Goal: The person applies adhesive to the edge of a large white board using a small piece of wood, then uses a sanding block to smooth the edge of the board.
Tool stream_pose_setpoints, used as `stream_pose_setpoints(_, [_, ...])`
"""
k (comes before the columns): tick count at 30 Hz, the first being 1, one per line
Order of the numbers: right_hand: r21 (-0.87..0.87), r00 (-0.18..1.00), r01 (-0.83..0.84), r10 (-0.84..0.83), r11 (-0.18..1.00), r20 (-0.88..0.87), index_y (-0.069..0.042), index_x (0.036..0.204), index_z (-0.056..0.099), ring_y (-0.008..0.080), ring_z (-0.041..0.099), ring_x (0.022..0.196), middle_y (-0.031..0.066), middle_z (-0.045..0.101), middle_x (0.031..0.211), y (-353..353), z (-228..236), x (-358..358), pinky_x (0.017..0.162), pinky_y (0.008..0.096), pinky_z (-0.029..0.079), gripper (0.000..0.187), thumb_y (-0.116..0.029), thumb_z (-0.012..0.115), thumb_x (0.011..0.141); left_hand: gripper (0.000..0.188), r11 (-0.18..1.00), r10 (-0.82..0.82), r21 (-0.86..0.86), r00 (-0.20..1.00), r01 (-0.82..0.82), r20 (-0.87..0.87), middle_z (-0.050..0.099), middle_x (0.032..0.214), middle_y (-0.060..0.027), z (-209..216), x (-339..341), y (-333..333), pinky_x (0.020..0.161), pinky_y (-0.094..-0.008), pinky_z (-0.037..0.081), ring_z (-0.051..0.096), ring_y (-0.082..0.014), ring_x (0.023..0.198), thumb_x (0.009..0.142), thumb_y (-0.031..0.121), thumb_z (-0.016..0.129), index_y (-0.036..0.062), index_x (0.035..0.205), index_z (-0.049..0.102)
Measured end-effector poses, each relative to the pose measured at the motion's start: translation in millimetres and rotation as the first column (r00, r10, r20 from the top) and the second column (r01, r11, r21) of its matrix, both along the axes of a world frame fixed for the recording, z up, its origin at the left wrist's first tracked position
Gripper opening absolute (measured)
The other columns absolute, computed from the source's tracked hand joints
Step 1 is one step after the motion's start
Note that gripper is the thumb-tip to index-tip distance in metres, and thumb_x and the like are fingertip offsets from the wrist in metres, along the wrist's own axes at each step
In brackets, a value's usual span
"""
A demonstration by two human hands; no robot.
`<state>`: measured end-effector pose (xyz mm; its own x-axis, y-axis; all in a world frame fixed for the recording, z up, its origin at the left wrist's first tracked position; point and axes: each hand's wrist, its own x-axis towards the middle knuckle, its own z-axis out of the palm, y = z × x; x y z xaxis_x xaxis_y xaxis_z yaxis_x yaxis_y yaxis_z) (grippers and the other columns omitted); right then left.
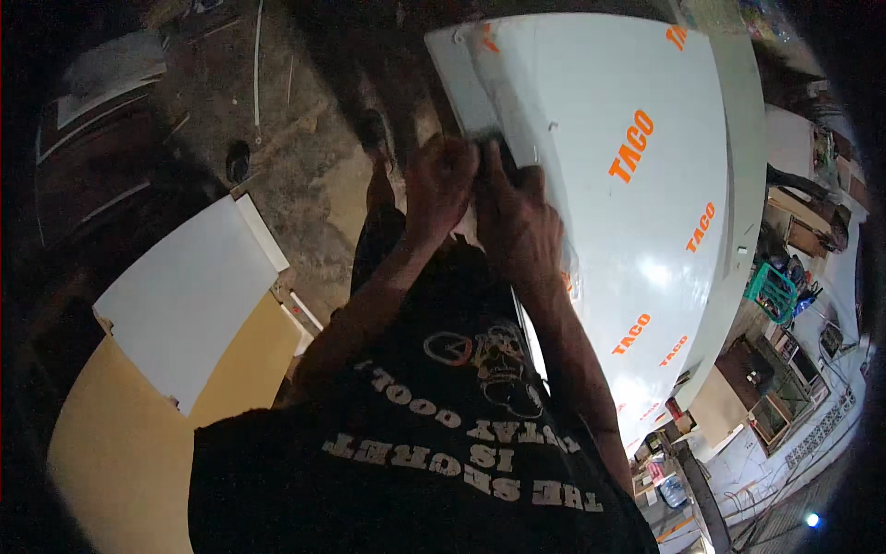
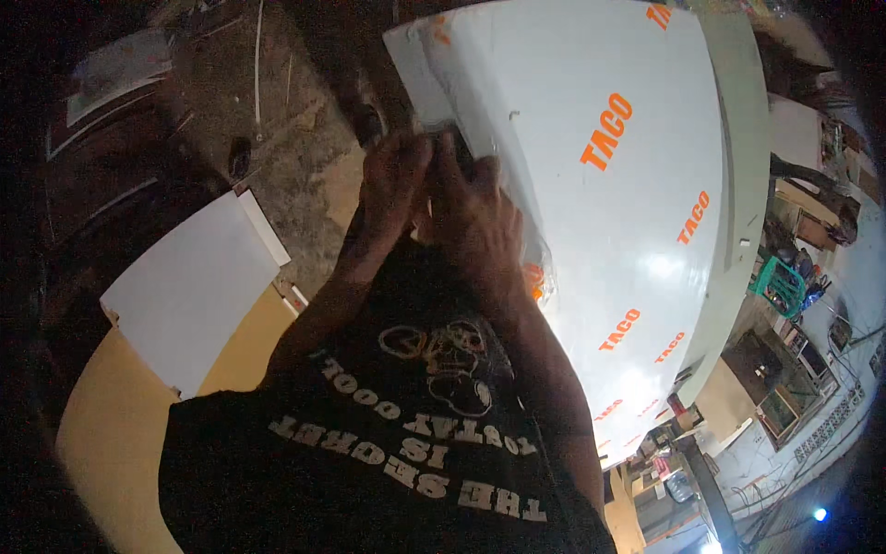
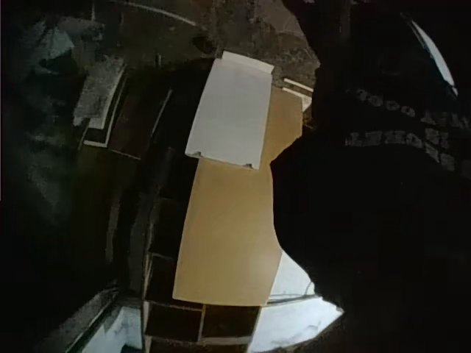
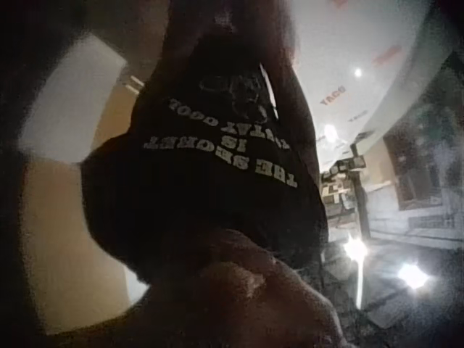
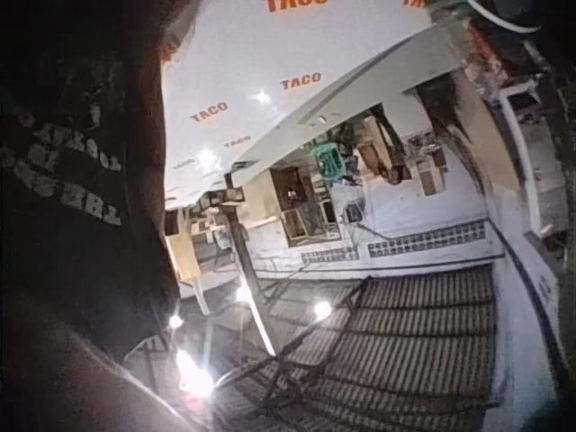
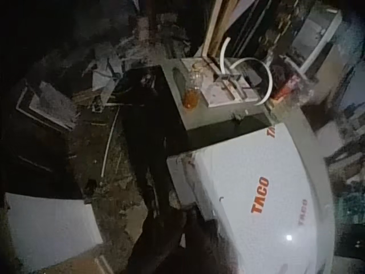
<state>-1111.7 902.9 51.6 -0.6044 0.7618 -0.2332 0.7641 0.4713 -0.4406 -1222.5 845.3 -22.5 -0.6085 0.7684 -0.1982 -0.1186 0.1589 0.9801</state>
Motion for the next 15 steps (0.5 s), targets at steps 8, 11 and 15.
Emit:
stream_pose_setpoints(8, [0.013, 0.999, -0.008, 0.008, 1.000, -0.037, -0.017, 0.150, 0.053, 0.0400, 0.071, 0.085, 0.0209, 0.060, 0.106, -5.2, 7.9, -2.2, 0.070, 0.0522, 0.059, 0.055, -0.021, 0.067, 0.097, 0.031, 0.994, 0.015, -0.109, 0.994, -0.004, 0.106, 0.067, 0.091, -0.0070, 14.4, -1.6, -2.7, 0.079, -0.0320, 0.053, 0.064, -0.0137, 0.087, 0.103, 0.032, 0.067, 0.0018, 0.110, 0.064])
stream_pose_setpoints(11, [0.015, 1.000, -0.007, 0.007, 1.000, -0.021, -0.017, 0.150, 0.052, 0.0408, 0.071, 0.086, 0.0213, 0.060, 0.106, -3.6, 3.9, -0.8, 0.070, 0.0526, 0.059, 0.055, -0.022, 0.066, 0.098, 0.030, 0.996, -0.002, -0.087, 1.000, 0.001, -0.006, 0.068, 0.093, -0.0076, 12.3, -1.0, -2.0, 0.078, -0.0319, 0.053, 0.065, -0.0139, 0.088, 0.103, 0.032, 0.067, 0.0025, 0.111, 0.065])
stream_pose_setpoints(15, [-0.022, 0.995, -0.004, 0.006, 1.000, 0.097, -0.017, 0.152, 0.050, 0.0429, 0.071, 0.087, 0.0222, 0.060, 0.105, 11.0, 13.6, -22.6, 0.069, 0.0534, 0.059, 0.055, -0.025, 0.064, 0.099, 0.028, 0.995, -0.072, -0.058, 0.975, 0.086, 0.212, 0.067, 0.096, -0.0078, -5.5, -23.7, 13.2, 0.077, -0.0318, 0.054, 0.065, -0.0145, 0.089, 0.104, 0.030, 0.065, 0.0027, 0.111, 0.065])
